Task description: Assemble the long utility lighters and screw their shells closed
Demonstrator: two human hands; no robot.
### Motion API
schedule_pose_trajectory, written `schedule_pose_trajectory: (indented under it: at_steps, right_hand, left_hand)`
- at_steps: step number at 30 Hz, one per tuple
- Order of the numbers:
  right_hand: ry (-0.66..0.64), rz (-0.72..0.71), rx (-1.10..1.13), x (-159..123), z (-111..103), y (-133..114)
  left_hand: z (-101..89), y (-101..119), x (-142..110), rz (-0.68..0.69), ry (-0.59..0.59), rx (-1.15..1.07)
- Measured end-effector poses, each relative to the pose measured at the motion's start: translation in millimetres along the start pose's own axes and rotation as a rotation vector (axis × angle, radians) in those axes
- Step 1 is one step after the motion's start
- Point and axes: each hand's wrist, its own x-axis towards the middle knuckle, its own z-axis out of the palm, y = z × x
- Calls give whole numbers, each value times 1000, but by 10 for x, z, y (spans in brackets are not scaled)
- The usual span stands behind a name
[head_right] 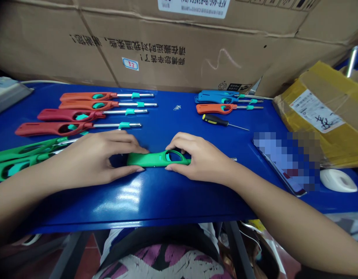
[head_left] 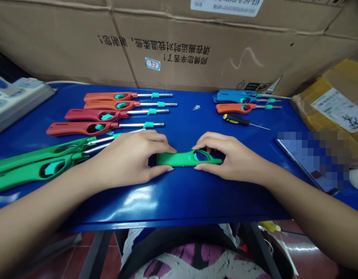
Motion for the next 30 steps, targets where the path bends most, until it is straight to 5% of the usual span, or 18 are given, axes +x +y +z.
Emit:
schedule_pose_trajectory:
  at_steps: [23, 30]
  right_hand:
    - [-3, -5, -57, -6, 80, 20]
    - [-20, -84, -271, -18, 78, 30]
  left_hand:
    - [-28, 28, 8, -53, -58, -45]
    - [43, 89, -37, 47, 1, 194]
